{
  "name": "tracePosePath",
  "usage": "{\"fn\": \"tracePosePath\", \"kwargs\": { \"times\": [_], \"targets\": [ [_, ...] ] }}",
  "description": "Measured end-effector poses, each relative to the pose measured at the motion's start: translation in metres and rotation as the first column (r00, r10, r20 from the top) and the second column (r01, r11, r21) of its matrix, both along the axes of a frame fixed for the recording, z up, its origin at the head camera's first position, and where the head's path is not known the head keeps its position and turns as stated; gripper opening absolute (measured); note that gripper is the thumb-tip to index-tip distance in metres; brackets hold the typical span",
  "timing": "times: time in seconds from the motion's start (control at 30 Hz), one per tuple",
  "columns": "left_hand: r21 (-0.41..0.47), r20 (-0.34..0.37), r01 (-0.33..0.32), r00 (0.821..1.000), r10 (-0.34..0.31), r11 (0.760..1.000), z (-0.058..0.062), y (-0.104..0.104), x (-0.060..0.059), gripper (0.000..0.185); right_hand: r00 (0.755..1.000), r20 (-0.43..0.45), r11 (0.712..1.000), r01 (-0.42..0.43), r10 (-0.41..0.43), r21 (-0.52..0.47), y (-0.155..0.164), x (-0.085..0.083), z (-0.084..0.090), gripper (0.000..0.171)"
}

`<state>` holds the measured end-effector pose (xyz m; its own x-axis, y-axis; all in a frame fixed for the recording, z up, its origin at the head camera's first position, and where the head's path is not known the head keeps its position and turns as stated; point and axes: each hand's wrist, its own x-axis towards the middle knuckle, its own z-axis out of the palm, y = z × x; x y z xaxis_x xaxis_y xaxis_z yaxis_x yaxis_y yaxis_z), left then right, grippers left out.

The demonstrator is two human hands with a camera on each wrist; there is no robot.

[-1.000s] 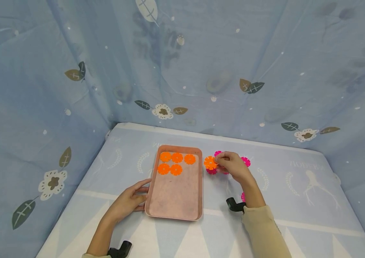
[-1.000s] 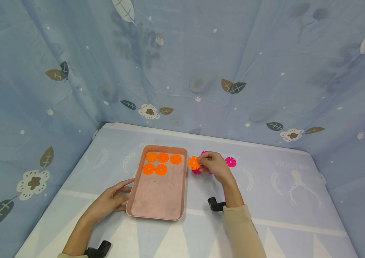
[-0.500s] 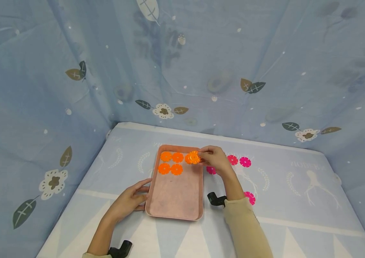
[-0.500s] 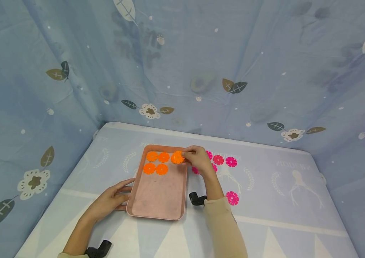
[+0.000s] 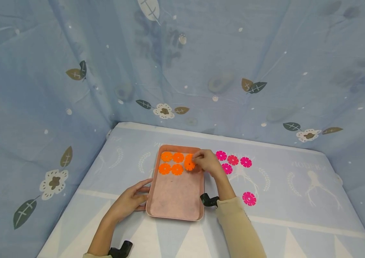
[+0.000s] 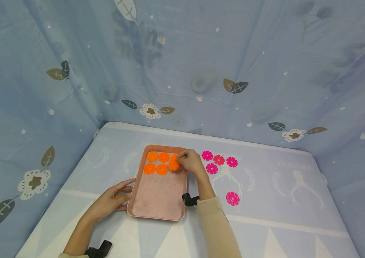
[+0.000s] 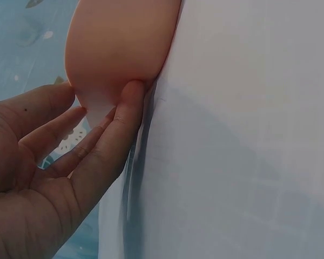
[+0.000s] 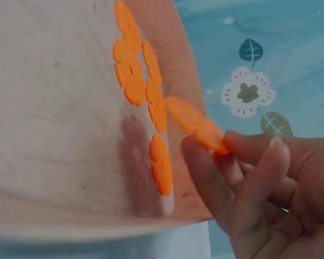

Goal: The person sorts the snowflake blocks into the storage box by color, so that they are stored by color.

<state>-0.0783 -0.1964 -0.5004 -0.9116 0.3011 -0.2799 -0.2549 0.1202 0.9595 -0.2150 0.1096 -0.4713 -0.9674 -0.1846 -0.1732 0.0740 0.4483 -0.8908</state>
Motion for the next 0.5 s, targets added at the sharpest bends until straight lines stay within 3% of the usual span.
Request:
{"fn": "tracePosePath", "kwargs": {
  "times": [0.17, 0.33, 0.5],
  "targets": [
    [0.007, 0.003, 0.000, 1.000, 0.000, 1.000, 0.000, 0.000, 0.000, 0.055, 0.998, -0.026, 0.980, -0.054, 0.060, 0.191, -0.006, 0.000, 0.002, 0.008],
    [0.013, -0.003, 0.003, 1.000, -0.003, 1.000, 0.000, 0.000, 0.000, 0.055, 0.996, -0.029, 0.948, -0.074, 0.087, 0.311, -0.013, 0.002, 0.006, 0.010],
    [0.013, -0.005, 0.004, 1.000, -0.004, 1.000, -0.001, -0.001, 0.000, 0.055, 0.994, -0.050, 0.889, -0.064, 0.097, 0.453, -0.018, 0.004, 0.009, 0.017]
  ]
}}
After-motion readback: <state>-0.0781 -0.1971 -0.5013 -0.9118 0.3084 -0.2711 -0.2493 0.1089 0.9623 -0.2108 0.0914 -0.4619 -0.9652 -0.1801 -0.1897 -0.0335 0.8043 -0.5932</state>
